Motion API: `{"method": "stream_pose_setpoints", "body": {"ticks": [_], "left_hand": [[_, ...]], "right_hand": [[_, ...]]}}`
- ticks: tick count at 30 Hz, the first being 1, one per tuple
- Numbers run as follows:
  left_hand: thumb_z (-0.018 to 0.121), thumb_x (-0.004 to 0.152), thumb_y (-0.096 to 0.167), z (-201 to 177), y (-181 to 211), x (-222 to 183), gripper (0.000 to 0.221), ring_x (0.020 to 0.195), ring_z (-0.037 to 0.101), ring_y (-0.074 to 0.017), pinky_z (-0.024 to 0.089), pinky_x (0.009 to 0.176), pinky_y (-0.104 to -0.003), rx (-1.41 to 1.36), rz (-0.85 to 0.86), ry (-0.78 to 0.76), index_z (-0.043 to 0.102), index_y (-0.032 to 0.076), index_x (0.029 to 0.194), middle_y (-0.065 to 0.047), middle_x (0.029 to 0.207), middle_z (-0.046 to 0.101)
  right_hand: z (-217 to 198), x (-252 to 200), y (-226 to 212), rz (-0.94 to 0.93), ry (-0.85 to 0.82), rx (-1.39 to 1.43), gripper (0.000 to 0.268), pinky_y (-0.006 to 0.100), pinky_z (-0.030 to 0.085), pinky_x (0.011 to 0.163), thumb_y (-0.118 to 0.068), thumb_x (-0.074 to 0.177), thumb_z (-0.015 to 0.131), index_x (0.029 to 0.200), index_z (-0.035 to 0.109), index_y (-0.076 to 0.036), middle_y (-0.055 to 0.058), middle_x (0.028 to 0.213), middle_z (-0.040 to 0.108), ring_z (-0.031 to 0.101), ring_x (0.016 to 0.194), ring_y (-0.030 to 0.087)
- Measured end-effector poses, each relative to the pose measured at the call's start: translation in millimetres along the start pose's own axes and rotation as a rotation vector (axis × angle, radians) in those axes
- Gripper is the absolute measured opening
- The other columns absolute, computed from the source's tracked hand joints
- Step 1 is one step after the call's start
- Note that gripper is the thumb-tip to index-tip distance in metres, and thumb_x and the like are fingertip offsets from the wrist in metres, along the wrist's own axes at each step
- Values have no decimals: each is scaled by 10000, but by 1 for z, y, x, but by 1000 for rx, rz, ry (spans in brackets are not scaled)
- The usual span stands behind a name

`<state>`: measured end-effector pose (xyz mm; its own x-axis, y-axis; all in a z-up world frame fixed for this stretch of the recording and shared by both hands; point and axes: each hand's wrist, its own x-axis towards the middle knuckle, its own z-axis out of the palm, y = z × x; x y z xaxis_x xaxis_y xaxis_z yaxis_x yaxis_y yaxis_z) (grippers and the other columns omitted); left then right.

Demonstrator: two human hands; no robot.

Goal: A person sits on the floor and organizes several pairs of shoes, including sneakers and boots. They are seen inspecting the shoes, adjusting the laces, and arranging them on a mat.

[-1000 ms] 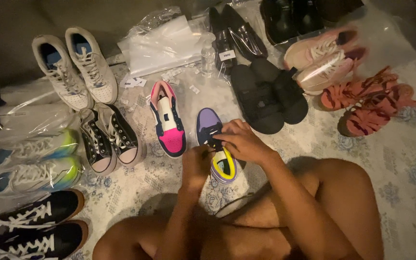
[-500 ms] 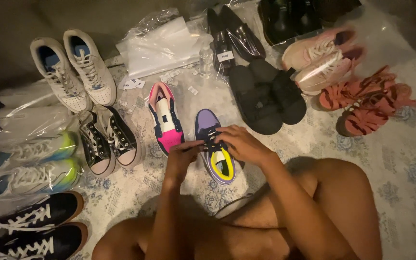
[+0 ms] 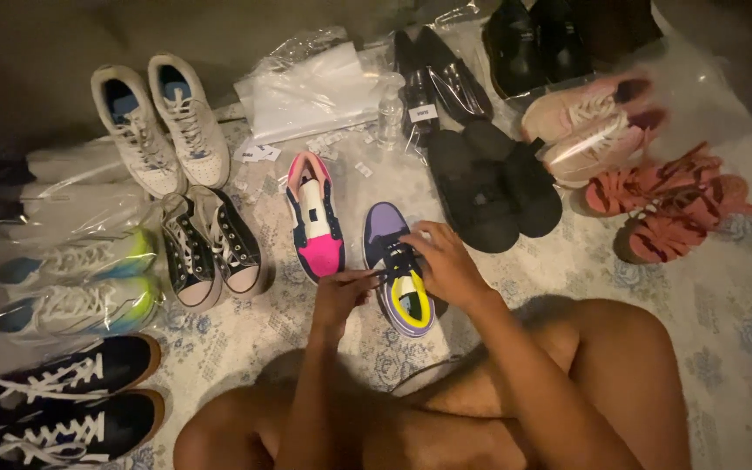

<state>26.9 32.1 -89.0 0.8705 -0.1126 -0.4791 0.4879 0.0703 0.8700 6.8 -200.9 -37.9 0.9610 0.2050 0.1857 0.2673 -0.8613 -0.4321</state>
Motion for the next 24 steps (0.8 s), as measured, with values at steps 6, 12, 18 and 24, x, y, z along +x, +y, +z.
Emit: {"method": "stream_pose_setpoints", "body": {"ticks": [6, 12, 18, 24], "left_hand": [[857, 724, -25, -5, -34, 16, 404, 700, 748, -206, 658, 677, -309, -146, 106, -89, 752, -61, 1112, -181, 816, 746], [890, 741, 35, 3, -14, 7, 357, 788, 757, -283, 653, 773, -367, -78, 44, -24, 777, -46, 1069, -253, 902, 746], [873, 772, 49, 4, 13, -10, 360, 828, 740, -269, 649, 826, -366, -65, 27, -57, 770, -38, 1105, -253, 939, 743], [794, 802, 31, 3, 36, -11, 343, 820, 736, -251, 657, 801, -301, -135, 18, -34, 744, -64, 1128, -271, 1025, 747]], "right_hand": [[-13, 1, -9, -40, -232, 114, 495, 599, 318, 1133, -64, 864, 736, 1289, 718, -318, 184, 1570, 393, 304, 1483, 433], [-3, -1, 16, -162, 29, -27, 304, 511, 458, 983, -73, 837, 698, 1051, 806, -259, 71, 1375, 609, 492, 1343, 355], [-27, -5, 13, -270, 52, 6, 165, 449, 470, 937, -221, 939, 670, 899, 787, -113, 76, 1072, 772, 644, 1116, 280], [-46, -7, 20, -180, -72, 239, 100, 468, 563, 742, -72, 924, 650, 886, 742, -62, 166, 771, 747, 710, 774, 377]]}}
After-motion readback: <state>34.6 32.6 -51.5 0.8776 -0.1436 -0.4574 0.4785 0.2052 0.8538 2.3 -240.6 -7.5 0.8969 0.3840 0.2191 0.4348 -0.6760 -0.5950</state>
